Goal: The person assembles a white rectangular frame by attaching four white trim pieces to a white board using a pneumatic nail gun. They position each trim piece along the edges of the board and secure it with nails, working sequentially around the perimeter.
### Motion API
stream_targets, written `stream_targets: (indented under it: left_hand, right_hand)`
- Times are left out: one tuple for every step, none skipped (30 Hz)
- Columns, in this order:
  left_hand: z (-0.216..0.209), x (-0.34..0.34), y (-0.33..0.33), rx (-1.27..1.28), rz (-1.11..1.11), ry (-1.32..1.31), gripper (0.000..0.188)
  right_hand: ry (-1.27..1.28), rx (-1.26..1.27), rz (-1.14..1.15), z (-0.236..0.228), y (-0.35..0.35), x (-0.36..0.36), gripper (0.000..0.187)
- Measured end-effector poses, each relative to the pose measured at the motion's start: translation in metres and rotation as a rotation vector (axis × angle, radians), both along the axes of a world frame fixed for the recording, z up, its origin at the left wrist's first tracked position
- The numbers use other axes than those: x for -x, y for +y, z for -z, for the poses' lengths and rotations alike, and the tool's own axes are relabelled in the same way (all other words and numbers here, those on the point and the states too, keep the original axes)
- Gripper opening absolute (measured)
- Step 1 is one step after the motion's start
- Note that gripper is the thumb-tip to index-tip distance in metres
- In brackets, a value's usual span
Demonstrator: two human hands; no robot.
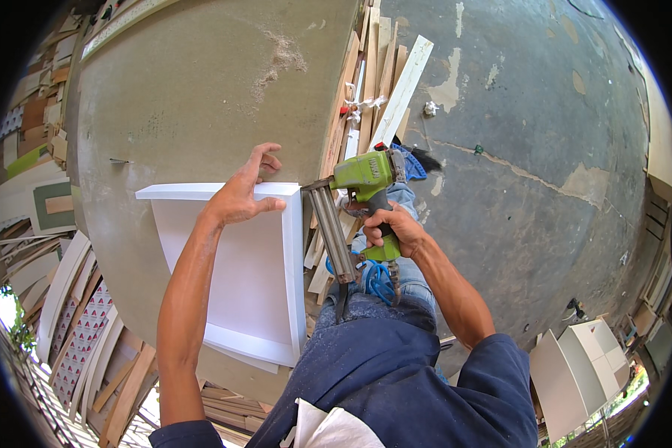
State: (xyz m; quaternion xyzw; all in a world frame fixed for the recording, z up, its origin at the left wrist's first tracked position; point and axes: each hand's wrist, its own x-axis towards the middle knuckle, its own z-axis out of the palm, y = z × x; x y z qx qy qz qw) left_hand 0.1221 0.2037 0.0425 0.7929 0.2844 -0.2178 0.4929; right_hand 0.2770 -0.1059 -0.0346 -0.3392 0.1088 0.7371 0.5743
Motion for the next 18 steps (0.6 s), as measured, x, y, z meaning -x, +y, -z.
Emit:
stream_targets:
  left_hand:
    - [-0.0004,-0.0001,-0.0001,0.001,-0.004,0.002,0.114]
    - [-0.0011,-0.0007,-0.0004,0.003,-0.009,0.004,0.114]
    - [-0.0018,-0.0012,-0.0005,0.004,-0.013,0.006,0.114]
    - [-0.0021,-0.0014,-0.0008,0.003,-0.013,0.004,0.114]
    - [-0.0024,-0.0017,-0.0010,0.002,-0.013,0.002,0.115]
    - [-0.0025,-0.0018,-0.0012,0.001,-0.012,0.000,0.115]
    - [-0.0021,-0.0018,-0.0009,-0.001,-0.011,0.004,0.115]
    - [-0.0017,-0.0015,-0.0004,-0.004,-0.009,0.006,0.115]
    - [-0.0014,-0.0015,-0.0003,-0.007,-0.007,0.009,0.116]
    - [-0.0006,-0.0010,-0.0002,-0.009,-0.011,0.012,0.116]
    - [0.0002,-0.0004,-0.0004,-0.010,-0.014,0.016,0.116]
    - [0.0008,0.0000,-0.0003,-0.012,-0.018,0.019,0.116]
    - [-0.0001,-0.0004,-0.0005,-0.011,-0.017,0.019,0.116]
    - [-0.0014,-0.0012,-0.0004,-0.010,-0.016,0.019,0.116]
    - [-0.0020,-0.0014,-0.0005,-0.009,-0.015,0.018,0.116]
    - [-0.0021,-0.0014,-0.0009,-0.011,-0.017,0.021,0.116]
    - [-0.0021,-0.0014,-0.0014,-0.012,-0.020,0.024,0.116]
    - [-0.0020,-0.0013,-0.0018,-0.014,-0.022,0.027,0.116]
  right_hand:
    - [0.012,-0.005,0.003,-0.0011,0.0002,-0.0001,0.053]
    - [0.023,-0.009,0.006,-0.0017,0.0004,-0.0002,0.052]
    - [0.030,-0.009,0.006,-0.0013,0.0007,-0.0005,0.051]
    - [0.036,-0.007,0.008,-0.0004,0.0002,-0.0006,0.050]
    - [0.043,-0.005,0.010,0.0004,-0.0002,-0.0006,0.048]
    - [0.033,-0.008,0.007,0.0010,-0.0004,-0.0003,0.048]
    - [0.022,-0.011,0.004,0.0015,0.0000,-0.0003,0.048]
    - [0.010,-0.014,0.001,0.0017,0.0000,-0.0005,0.048]
    - [0.007,-0.017,-0.001,0.0015,-0.0003,-0.0008,0.048]
    - [0.007,-0.017,-0.006,0.0012,0.0002,-0.0010,0.048]
    - [0.007,-0.018,-0.011,0.0012,0.0006,-0.0011,0.048]
    - [0.010,-0.015,-0.018,0.0015,0.0012,-0.0014,0.048]
    - [0.010,-0.014,-0.022,0.0017,0.0009,-0.0015,0.048]
    - [0.011,-0.013,-0.026,0.0020,0.0006,-0.0016,0.048]
    - [0.001,-0.012,-0.026,0.0020,0.0004,-0.0016,0.047]
    - [-0.010,-0.012,-0.025,0.0016,0.0006,-0.0019,0.046]
    - [-0.020,-0.011,-0.025,0.0015,0.0008,-0.0020,0.046]
    - [-0.022,-0.010,-0.024,0.0020,0.0009,-0.0021,0.045]
